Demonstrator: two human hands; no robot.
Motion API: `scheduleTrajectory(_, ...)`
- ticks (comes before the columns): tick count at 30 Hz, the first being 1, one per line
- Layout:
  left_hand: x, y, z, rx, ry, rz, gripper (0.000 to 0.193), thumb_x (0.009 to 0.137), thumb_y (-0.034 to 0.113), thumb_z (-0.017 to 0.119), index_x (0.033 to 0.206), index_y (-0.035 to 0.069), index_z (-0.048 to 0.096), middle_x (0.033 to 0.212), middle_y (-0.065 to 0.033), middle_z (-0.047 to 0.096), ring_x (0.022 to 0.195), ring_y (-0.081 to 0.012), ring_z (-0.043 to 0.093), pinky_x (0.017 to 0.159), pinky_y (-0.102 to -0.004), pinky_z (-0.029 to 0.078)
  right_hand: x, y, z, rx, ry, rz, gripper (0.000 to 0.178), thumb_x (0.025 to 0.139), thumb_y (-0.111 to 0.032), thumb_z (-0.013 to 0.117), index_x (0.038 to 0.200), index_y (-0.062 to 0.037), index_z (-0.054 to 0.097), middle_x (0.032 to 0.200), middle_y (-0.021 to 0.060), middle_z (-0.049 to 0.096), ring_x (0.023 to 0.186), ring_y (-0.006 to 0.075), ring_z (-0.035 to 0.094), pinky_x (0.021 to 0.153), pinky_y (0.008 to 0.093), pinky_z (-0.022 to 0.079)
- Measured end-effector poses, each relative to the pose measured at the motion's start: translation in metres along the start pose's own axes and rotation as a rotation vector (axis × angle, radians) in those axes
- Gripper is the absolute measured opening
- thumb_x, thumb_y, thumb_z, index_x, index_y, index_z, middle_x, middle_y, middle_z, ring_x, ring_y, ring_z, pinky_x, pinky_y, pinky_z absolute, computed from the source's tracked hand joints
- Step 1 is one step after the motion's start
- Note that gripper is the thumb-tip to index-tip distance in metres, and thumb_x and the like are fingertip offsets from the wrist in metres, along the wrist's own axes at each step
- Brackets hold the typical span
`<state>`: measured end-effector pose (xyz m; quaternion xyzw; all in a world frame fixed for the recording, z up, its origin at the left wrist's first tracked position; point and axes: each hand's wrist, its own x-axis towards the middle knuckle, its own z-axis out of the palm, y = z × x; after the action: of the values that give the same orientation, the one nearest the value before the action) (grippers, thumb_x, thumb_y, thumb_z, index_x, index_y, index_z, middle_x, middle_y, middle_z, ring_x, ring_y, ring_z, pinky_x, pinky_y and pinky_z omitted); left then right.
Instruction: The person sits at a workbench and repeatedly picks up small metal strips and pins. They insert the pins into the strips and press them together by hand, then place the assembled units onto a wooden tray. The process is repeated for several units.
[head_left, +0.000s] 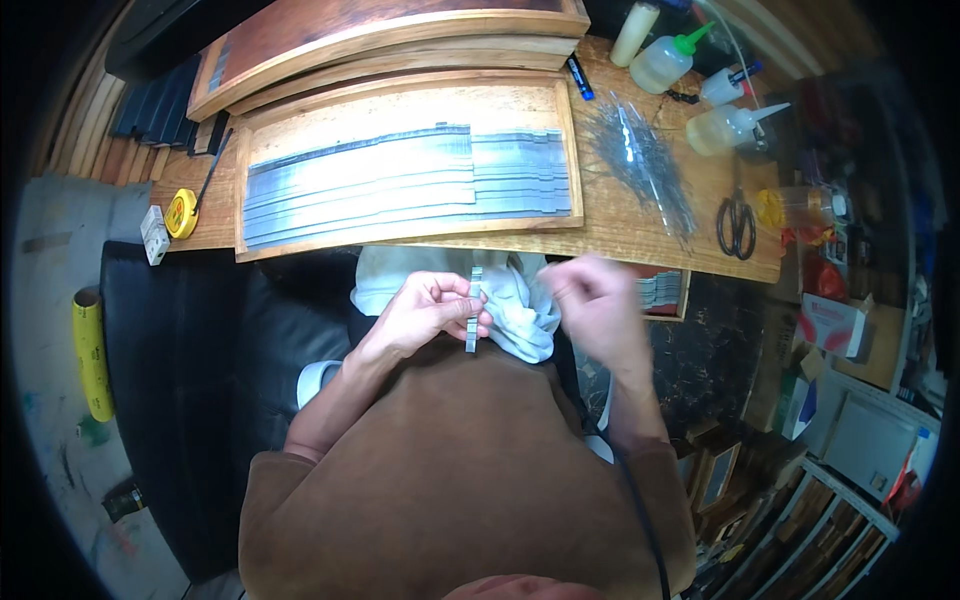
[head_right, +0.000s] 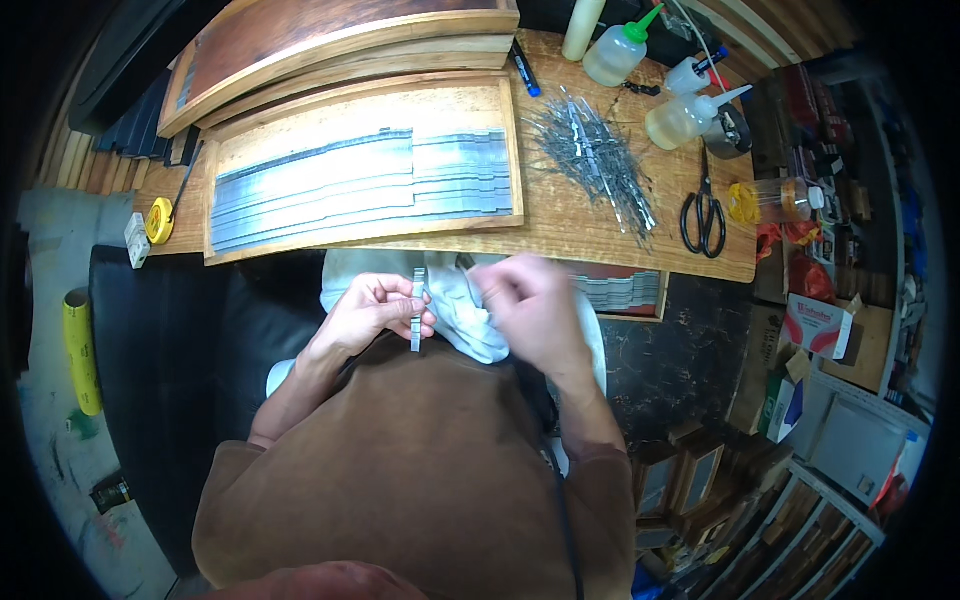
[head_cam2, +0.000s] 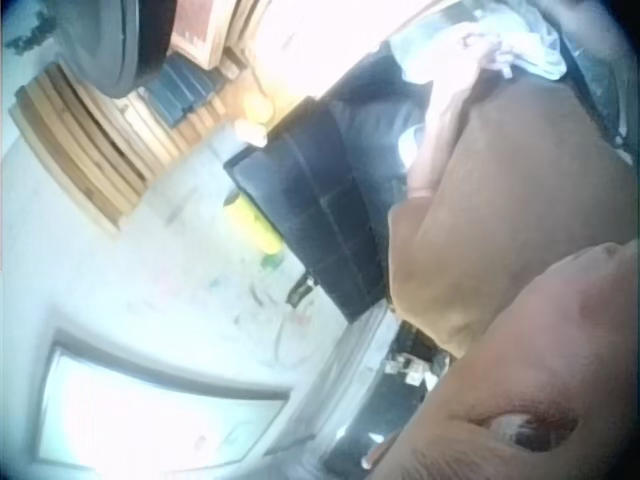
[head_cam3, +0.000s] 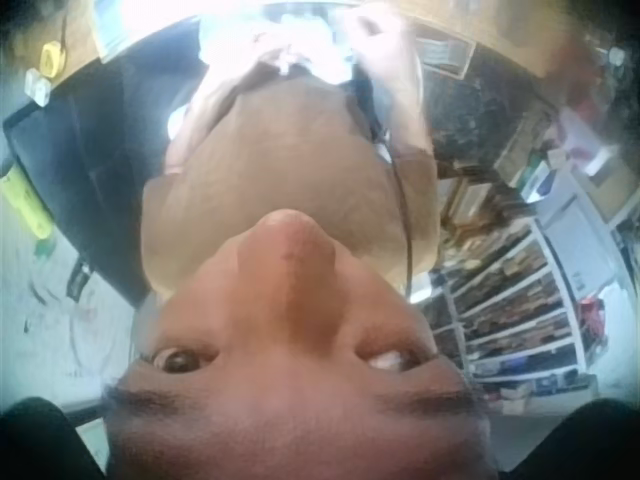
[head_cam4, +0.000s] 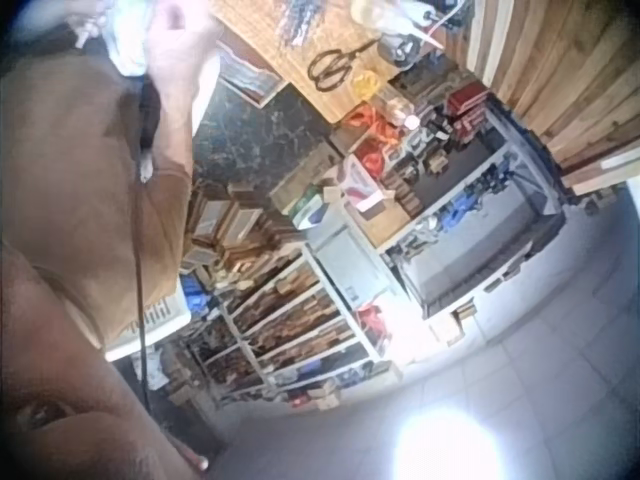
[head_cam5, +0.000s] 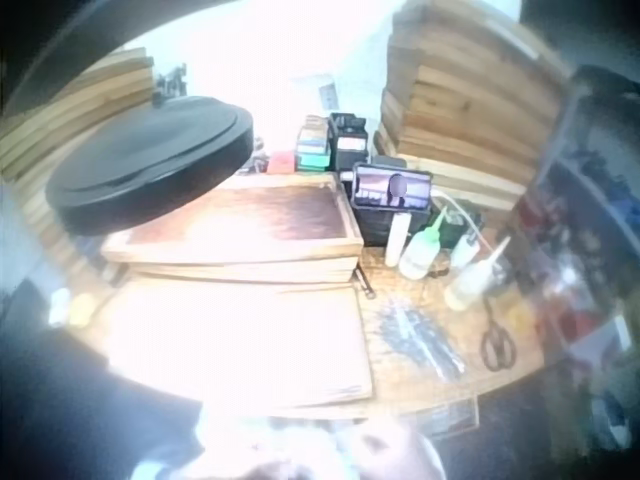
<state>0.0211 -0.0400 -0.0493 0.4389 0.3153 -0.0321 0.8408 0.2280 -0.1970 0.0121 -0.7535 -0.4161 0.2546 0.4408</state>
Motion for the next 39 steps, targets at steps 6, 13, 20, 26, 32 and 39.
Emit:
scheduleTrajectory(6,0.021,0.005,-0.01,0.027,-0.016,0.05,0.017,0.103,0.014,0.071,0.111,-0.001,0.074,0.097,-0.011,0.079,0.084,-0.0188,0.079,0.069,-0.0262,0.062,0.011,0.049,0.086,0.821,-0.197,0.372,0.025,0.103,-0.014,0.073,0.115,0.0082,0.075,0.093,0.005,0.076,0.083,0.0064,0.067,0.07,0.0229,0.055)
scheduleTrajectory(13,0.013,-0.014,-0.008,0.252,0.075,0.302,0.018,0.104,0.008,0.069,0.116,-0.004,0.074,0.101,-0.0106,0.08,0.089,-0.0181,0.077,0.078,-0.0304,0.061,0.008,0.036,0.1,0.748,-0.106,0.266,0.013,0.096,-0.003,0.079,0.105,0.006,0.079,0.09,0.0061,0.075,0.072,0.0077,0.067,0.062,0.0219,0.054)
scheduleTrajectory(20,-0.021,-0.02,-0.007,0.617,0.317,0.821,0.022,0.092,-0.009,0.069,0.113,-0.004,0.075,0.094,-0.0174,0.077,0.079,-0.0291,0.076,0.069,-0.0319,0.057,0.005,-0.004,0.096,0.386,-0.068,-0.251,0.018,0.084,0.004,0.084,0.1,-0.0001,0.081,0.091,0.0074,0.071,0.075,0.0126,0.066,0.068,0.0253,0.054)
scheduleTrajectory(26,-0.034,-0.013,-0.008,0.68,0.367,0.825,0.02,0.091,-0.008,0.071,0.109,-0.004,0.075,0.09,-0.0172,0.076,0.074,-0.0295,0.074,0.067,-0.033,0.057,0.011,-0.011,0.097,0.399,-0.156,-0.265,0.02,0.081,0.008,0.086,0.099,0.0016,0.081,0.092,0.0085,0.072,0.079,0.0129,0.067,0.068,0.024,0.053)
scheduleTrajectory(32,-0.031,-0.019,-0.011,0.652,0.351,0.871,0.019,0.089,-0.007,0.072,0.108,-0.004,0.076,0.087,-0.0169,0.076,0.072,-0.0295,0.074,0.066,-0.0341,0.057,0.019,-0.005,0.096,0.46,-0.25,-0.225,0.017,0.082,0.005,0.085,0.098,0.0,0.081,0.089,0.0082,0.072,0.077,0.0135,0.068,0.068,0.0256,0.054)
scheduleTrajectory(39,-0.031,-0.008,-0.012,0.691,0.305,0.877,0.025,0.086,-0.009,0.073,0.11,-0.002,0.076,0.091,-0.0151,0.077,0.074,-0.0276,0.074,0.067,-0.034,0.058,0.022,-0.015,0.09,0.342,-0.209,-0.308,0.02,0.082,0.004,0.085,0.101,-0.0012,0.082,0.086,0.0087,0.071,0.078,0.0166,0.067,0.069,0.0276,0.054)
